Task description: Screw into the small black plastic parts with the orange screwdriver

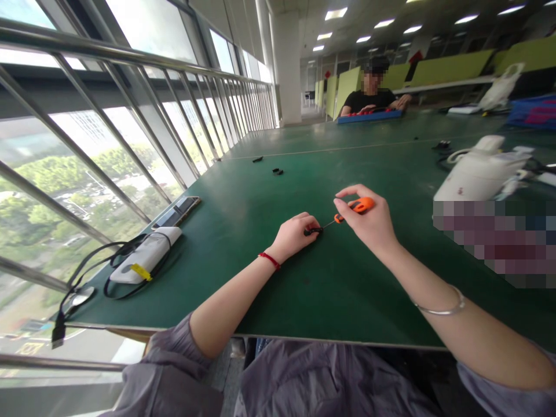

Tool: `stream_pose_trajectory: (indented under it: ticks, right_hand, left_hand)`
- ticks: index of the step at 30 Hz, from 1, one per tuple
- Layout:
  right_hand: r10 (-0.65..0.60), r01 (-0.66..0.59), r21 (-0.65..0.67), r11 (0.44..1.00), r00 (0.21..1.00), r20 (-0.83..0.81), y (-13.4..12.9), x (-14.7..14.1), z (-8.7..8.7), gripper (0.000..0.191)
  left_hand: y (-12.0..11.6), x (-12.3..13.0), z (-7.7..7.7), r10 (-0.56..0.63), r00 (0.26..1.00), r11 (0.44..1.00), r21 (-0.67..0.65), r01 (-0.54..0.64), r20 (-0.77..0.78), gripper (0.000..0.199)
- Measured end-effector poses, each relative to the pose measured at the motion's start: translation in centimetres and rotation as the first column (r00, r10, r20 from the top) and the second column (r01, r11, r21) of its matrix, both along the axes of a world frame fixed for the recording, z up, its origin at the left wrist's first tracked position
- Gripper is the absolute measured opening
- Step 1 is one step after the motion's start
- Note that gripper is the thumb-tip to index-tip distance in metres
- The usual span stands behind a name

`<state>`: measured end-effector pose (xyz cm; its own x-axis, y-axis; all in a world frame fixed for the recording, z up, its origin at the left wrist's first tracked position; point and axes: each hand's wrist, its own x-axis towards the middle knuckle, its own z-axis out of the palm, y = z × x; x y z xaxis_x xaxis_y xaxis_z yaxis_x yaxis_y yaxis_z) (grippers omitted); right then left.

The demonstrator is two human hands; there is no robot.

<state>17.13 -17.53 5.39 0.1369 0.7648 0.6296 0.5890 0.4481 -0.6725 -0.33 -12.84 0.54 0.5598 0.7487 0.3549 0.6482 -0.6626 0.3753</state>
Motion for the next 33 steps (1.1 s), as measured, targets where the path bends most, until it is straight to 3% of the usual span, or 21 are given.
stream_pose_trajectory:
  ticks: [3,6,9,15,19,25,30,33]
  right_hand:
    - [0.022,-0.022,0.042,0.999,1.000,-0.007,0.01,0.08,-0.05,0.014]
    - [0.084,-0.084,0.077,0.994,0.996,-0.001,0.28,0.36,-0.44,0.026]
    - [0.068,-0.068,0.066,0.996,0.998,0.007,0.48,0.55,-0.67,0.032]
    - [0.046,-0.046,-0.004,0.999,0.999,0.016,-0.04,0.17,-0.10,0.017]
    - [0.067,-0.069,0.060,0.996,0.998,0.019,-0.11,0.07,0.02,0.013]
    - [0.037,-0.041,0.092,0.995,0.998,0.042,0.29,0.40,-0.26,0.029]
    - [0.061,-0.062,0.032,0.998,0.998,0.027,-0.07,0.25,0.01,0.016]
    - [0.050,-0.052,0.062,0.997,0.998,0.041,-0.21,0.11,0.12,0.012]
  left_hand:
    - [0.01,0.02,-0.02,-0.009,1.000,1.000,0.013,0.009,0.010,0.013]
    - [0.02,0.05,-0.01,-0.005,1.000,1.000,-0.001,0.005,0.013,0.013]
    - [0.02,0.06,0.08,0.003,1.000,1.000,-0.016,-0.003,0.008,0.013]
    - [0.08,0.00,-0.04,-0.018,1.000,1.000,0.022,0.018,0.007,0.012]
    - [0.11,0.02,-0.13,-0.013,1.000,1.000,0.017,0.013,0.005,0.012]
    - [0.06,0.04,-0.04,-0.012,1.000,1.000,0.006,0.012,-0.006,0.013]
    - [0.10,0.03,-0.15,-0.037,0.999,0.999,0.017,0.037,0.001,0.013]
    - [0.13,0.07,-0.20,-0.031,0.999,0.999,0.008,0.031,-0.007,0.014]
